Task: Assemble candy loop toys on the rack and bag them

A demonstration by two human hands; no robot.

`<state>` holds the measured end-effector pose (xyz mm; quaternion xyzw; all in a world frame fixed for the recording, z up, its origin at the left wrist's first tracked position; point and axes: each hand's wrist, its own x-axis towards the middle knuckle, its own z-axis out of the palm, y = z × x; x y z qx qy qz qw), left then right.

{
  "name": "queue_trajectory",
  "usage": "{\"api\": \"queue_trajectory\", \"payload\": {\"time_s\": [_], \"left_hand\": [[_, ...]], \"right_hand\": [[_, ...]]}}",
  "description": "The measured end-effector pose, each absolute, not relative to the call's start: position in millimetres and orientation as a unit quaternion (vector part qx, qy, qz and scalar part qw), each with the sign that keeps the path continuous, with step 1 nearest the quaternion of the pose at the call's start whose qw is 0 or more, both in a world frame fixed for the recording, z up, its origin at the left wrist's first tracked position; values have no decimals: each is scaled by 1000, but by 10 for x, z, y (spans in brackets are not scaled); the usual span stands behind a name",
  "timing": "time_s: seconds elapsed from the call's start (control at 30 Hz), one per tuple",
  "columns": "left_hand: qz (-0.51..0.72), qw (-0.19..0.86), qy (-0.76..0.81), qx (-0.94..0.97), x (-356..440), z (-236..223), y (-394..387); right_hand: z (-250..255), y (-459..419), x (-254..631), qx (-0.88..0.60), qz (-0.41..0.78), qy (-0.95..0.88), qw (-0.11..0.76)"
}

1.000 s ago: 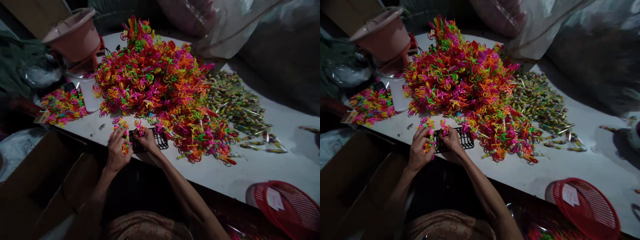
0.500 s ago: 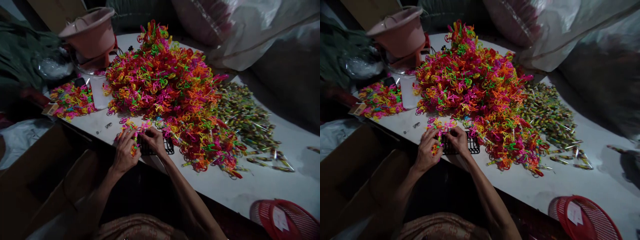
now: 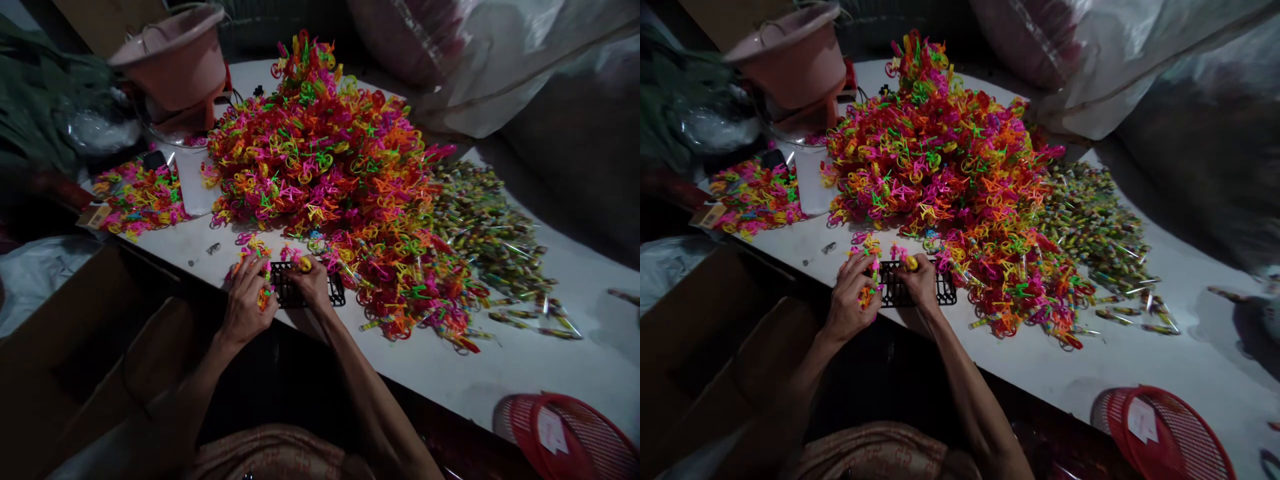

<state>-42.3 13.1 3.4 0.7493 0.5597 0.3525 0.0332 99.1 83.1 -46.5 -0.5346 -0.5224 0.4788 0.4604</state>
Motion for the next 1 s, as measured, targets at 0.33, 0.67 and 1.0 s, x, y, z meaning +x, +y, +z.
{"api": "queue_trajectory", "payload": {"time_s": [0.33,0.67,1.0], "left_hand": [[360,40,552,751,-431,17,142],[357,42,549,754,-422,23,153],[320,35,559,764,-417,37,180]], "right_hand": [[-374,995,865,-486,496,-612,378],[-209,925,834,-532,308,-766,192],[164,837,1142,-539,255,-798,86]]}}
